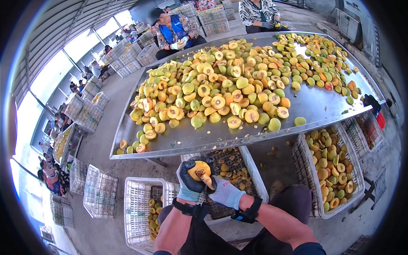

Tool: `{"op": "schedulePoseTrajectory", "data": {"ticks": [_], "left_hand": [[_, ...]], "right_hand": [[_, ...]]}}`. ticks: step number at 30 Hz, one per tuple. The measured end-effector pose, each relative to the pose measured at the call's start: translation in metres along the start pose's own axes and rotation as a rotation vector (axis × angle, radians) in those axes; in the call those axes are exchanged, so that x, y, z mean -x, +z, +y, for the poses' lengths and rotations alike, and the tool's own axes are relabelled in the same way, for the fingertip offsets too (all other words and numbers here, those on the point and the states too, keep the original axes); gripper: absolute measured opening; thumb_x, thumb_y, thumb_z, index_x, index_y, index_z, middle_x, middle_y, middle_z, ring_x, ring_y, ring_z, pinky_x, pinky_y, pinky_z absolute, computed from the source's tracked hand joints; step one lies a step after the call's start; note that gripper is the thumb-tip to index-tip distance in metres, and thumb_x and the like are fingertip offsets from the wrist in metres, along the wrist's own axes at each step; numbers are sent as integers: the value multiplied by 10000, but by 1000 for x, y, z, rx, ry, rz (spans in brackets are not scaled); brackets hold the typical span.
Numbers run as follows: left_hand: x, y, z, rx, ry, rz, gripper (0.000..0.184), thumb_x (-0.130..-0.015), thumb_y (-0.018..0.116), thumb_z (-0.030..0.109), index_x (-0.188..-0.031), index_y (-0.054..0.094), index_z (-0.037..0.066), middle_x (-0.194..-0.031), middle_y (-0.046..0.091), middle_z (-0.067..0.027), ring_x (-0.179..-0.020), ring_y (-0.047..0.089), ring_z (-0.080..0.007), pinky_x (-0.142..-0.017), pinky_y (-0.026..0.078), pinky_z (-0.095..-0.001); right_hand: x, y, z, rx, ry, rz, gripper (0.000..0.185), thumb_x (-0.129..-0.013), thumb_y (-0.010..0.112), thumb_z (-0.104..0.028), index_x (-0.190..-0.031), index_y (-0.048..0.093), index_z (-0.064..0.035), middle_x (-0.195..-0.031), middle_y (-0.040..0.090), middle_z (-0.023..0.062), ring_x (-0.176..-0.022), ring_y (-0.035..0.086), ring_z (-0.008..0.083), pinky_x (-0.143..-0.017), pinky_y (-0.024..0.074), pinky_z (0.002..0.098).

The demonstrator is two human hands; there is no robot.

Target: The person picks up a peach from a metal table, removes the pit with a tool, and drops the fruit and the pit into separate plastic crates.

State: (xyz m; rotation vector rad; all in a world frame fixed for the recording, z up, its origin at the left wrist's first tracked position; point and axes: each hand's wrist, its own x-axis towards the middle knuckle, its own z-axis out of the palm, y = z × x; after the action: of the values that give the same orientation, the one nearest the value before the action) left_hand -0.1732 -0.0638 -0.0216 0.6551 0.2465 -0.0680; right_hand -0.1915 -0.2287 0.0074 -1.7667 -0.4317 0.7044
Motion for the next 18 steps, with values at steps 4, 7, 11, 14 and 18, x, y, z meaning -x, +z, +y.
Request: {"op": "schedulePoseTrajectory", "data": {"ticks": [4, 7, 11, 14, 18], "left_hand": [[8, 19, 1, -61, 73, 64, 347, -771, 531, 236, -968, 606, -38, -898, 653, -152, -811, 646, -279, -774, 543, -362], [12, 17, -9, -837, 432, 25, 318, -783, 552, 222, -950, 615, -40, -858, 661, -129, -742, 652, -246, -702, 550, -318], [5, 2, -10, -976, 518, 6, 310, -774, 555, 211, -900, 623, -65, -843, 666, -144, -719, 653, -247, -682, 547, -317], [9, 32, 1, -347, 213, -25, 358, -736, 548, 240, -892, 615, -76, -847, 664, -179, -747, 653, -279, -725, 549, -352], [5, 29, -1, -320, 221, -47, 436, -690, 545, 266, -943, 607, -84, -867, 667, -216, -764, 649, -324, -756, 549, -384]], "right_hand": [[-3, 8, 17, 26, -97, 45, 388, -772, 631, -155, -1120, 539, -8, -1006, 636, 204, -979, 608, 390, -832, 492, 402], [-4, 18, 28, 118, -39, 149, 387, -770, 624, -142, -1122, 537, -7, -1009, 643, 208, -974, 612, 393, -820, 496, 405], [-9, 24, 45, 33, -74, 147, 403, -772, 637, -155, -1130, 529, -3, -1000, 653, 203, -966, 632, 354, -810, 500, 390], [-5, 17, 33, -138, -221, 152, 370, -780, 639, -150, -1104, 536, -4, -949, 649, 172, -902, 633, 302, -804, 497, 361], [-2, 16, 27, -209, -236, 125, 325, -785, 625, -128, -1072, 536, -5, -891, 624, 151, -839, 602, 274, -776, 491, 355]]}}
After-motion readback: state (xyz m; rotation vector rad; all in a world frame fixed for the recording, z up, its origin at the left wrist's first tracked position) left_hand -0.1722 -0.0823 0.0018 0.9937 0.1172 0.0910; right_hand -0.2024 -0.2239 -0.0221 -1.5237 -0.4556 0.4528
